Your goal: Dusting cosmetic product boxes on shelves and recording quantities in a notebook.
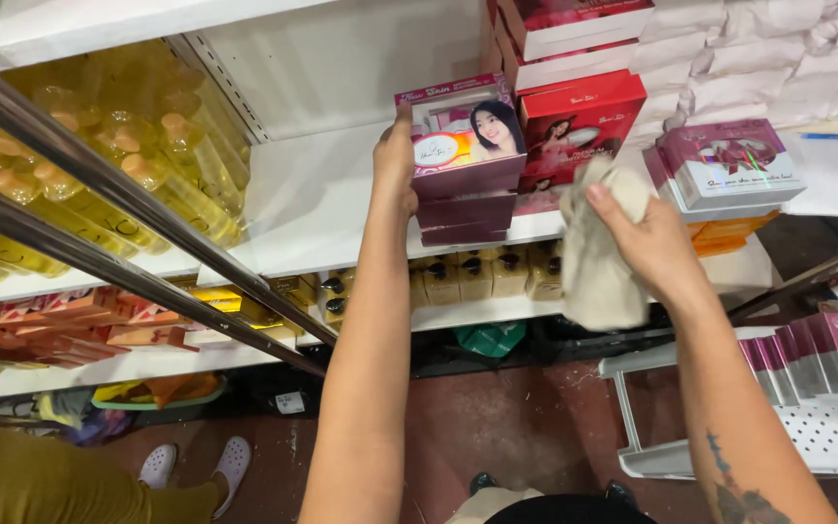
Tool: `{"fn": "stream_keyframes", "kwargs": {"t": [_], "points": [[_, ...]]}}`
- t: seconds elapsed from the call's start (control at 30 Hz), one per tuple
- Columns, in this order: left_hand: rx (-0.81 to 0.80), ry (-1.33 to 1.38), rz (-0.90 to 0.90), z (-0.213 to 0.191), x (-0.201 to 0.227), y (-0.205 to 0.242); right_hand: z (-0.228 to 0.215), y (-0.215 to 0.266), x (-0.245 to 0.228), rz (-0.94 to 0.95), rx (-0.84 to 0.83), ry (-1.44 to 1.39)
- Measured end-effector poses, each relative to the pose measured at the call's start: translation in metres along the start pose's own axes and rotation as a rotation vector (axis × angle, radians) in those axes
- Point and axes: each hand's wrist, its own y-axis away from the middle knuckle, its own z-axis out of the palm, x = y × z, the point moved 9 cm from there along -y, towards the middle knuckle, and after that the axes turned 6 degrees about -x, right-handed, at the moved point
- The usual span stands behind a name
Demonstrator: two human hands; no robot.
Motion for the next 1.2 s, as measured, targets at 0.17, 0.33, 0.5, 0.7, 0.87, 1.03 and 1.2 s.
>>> {"fn": "stream_keyframes", "kwargs": {"t": [0.17,0.33,0.5,0.7,0.87,1.03,1.2], "points": [[-0.175,0.086,-0.065,0.003,0.020,0.013,0.000,-0.008,0.003,0.016,-0.021,0.505],[-0.291,0.078,-0.194,0.010,0.017,0.032,0.027,-0.038,0.009,0.203,-0.148,0.277],[-0.313,0.057,-0.300,0.002,0.000,0.035,0.039,-0.055,-0.016,0.257,-0.207,0.698],[-0.374,-0.025,-0.307,0.014,0.001,0.042,0.069,-0.110,0.028,0.283,-0.391,0.207],[-0.395,0.034,-0.319,0.016,-0.008,0.034,0.099,-0.089,0.015,0.457,-0.576,-0.241],[-0.451,0.038,-0.190,0.028,0.001,0.042,0.115,-0.082,0.021,0.528,-0.614,-0.425],[-0.437,0.024,-0.171,0.020,-0.010,0.035,0.122,-0.078,0.011,0.462,-0.621,-0.512]]}}
